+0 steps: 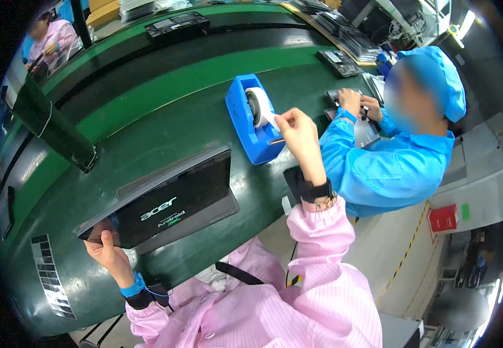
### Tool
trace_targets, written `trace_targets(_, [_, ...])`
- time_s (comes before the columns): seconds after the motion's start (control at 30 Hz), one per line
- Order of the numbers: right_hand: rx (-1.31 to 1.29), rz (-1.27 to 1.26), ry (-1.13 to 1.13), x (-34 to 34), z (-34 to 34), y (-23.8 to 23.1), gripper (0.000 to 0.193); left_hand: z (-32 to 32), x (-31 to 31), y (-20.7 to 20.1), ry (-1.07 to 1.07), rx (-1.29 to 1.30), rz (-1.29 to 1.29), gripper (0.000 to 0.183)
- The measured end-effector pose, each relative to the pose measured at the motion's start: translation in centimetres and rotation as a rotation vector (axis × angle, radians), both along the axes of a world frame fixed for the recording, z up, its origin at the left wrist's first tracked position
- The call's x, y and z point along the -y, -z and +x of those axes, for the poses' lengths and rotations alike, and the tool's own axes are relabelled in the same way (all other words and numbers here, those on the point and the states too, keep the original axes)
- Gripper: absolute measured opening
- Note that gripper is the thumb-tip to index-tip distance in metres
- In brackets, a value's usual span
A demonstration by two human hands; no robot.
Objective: The worker is applying protective tape and inspecting the screen of tablet computer components on an industrial assembly line.
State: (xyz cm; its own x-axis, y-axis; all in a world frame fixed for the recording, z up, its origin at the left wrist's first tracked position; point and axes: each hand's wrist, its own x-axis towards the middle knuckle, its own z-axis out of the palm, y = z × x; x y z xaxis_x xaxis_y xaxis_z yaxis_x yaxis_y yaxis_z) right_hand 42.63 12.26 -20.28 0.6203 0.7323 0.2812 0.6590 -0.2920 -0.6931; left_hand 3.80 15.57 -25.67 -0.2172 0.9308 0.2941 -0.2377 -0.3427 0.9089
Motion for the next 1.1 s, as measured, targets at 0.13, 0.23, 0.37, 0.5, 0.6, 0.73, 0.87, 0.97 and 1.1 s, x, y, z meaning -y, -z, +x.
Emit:
trace_targets(0.13, [-0.21, -0.066, -0.042, 0.3, -0.4, -1.5, 0.015, -0.1, 0.0, 0.2, -0.001, 0.01, 0.013, 0.035])
trace_targets(0.23, [-0.323, -0.076, -0.044, 1.2, -0.2, -1.7, 0.016, -0.4, 0.1, 0.5, 0.027, 0.009, 0.003, 0.035])
trace_targets(0.37, [-0.335, -0.02, 0.009, 1.9, -1.1, -1.8, 0.037, 0.0, 0.1, 0.2, 0.025, 0.009, 0.025, 0.034])
trace_targets(0.5, [-0.418, 0.057, -0.033, 2.6, -2.1, -1.7, 0.038, -0.1, 0.1, 0.1, 0.019, 0.02, 0.016, 0.034])
trace_targets(0.6, [-0.493, 0.124, -0.023, 3.5, -2.7, -0.8, 0.027, -1.1, -0.1, 1.2, 0.088, 0.009, 0.055, 0.038])
trace_targets(0.73, [-0.61, 0.176, -0.016, 4.2, -2.9, 0.7, 0.022, -2.2, -0.2, 2.6, 0.161, -0.002, 0.056, 0.045])
trace_targets(0.87, [-0.713, 0.211, 0.003, 4.7, -2.6, 2.1, 0.024, -1.8, -0.3, 2.2, 0.147, -0.02, 0.092, 0.047])
trace_targets(0.97, [-0.816, 0.331, 0.008, 4.8, -2.7, 4.5, 0.024, -1.5, -0.2, 1.8, 0.116, -0.011, 0.092, 0.048])
trace_targets(1.1, [-1.046, 0.607, -0.054, 3.9, -3.3, 6.7, 0.017, -1.3, -0.2, 1.8, 0.108, -0.001, 0.098, 0.049])
